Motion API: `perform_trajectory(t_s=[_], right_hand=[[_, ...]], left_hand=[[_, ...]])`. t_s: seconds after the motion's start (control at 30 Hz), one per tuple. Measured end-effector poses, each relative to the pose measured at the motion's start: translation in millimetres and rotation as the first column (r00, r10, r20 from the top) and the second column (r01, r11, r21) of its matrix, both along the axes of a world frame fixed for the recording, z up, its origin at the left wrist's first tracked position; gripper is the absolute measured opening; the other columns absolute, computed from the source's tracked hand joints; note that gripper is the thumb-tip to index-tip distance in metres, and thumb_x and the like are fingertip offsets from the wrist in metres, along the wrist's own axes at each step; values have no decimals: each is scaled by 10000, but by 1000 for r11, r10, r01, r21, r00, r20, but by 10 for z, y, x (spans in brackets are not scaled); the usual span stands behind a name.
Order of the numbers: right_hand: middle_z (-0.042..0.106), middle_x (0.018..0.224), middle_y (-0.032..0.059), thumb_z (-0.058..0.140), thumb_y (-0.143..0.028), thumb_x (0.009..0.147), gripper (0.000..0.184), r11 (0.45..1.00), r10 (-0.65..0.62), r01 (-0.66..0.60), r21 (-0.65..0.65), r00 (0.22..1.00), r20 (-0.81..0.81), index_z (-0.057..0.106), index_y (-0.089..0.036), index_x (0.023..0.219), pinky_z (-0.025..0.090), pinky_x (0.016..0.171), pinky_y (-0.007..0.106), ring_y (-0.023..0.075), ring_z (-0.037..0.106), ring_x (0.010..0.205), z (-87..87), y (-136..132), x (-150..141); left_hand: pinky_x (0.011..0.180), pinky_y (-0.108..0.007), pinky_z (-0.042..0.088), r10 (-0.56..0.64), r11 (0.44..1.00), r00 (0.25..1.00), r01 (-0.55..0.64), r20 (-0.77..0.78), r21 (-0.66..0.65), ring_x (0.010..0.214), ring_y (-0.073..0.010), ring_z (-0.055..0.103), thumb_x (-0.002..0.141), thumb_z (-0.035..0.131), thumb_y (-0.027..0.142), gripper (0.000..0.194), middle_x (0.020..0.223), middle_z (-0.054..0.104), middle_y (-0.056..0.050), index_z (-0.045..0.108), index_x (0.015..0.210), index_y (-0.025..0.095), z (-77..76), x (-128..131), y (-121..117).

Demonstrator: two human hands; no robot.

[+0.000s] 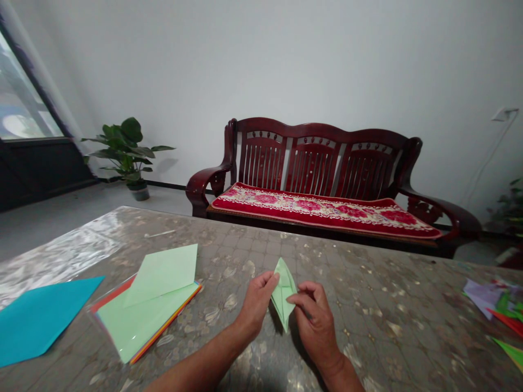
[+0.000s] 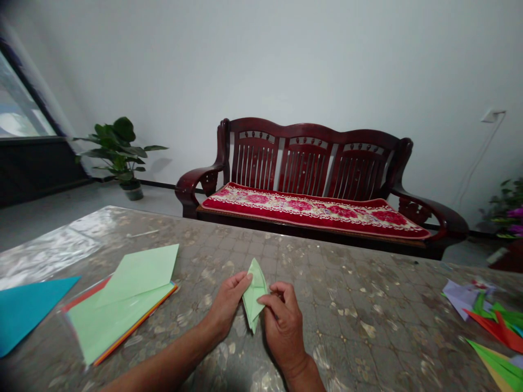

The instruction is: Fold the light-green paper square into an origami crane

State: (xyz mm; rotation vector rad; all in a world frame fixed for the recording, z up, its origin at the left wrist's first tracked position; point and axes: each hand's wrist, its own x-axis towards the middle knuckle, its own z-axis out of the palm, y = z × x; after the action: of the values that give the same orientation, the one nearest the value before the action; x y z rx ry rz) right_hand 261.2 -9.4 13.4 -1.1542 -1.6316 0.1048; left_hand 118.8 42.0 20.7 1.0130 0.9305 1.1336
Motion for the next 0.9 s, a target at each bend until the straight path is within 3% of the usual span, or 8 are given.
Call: perform_trajectory(t_s=[0.33,0.67,0.9], right_hand=[[572,933,33,482,-55,826,295,999,22,-22,-29,1000,-17,701,-248,866,500,776,257,155,604,897,14,2,8],[583,897,25,477,-66,806,266,998,9,-13,-56,998,-69,675,-243,823,498,770,270,162,607,874,31,-3,-16],[588,938,33,494,-89,853,255,1000,11,-11,-20,1000,-25,688,-249,889,499,792,269,159,611,910,11,-5,-19]], left_hand=[[548,-215,367,55,995,990,-44,-129,89,592,-133,467,791,625,621,473,646,536,-5,649,735,153,47,-40,7],[546,-211,342,-55,998,998,55,-12,-11,543,-106,430,733,688,612,480,608,528,22,633,724,135,2,-56,62],[550,-209,355,-40,999,999,41,37,-25,547,-107,448,730,698,607,469,610,538,21,614,719,145,5,-38,51]])
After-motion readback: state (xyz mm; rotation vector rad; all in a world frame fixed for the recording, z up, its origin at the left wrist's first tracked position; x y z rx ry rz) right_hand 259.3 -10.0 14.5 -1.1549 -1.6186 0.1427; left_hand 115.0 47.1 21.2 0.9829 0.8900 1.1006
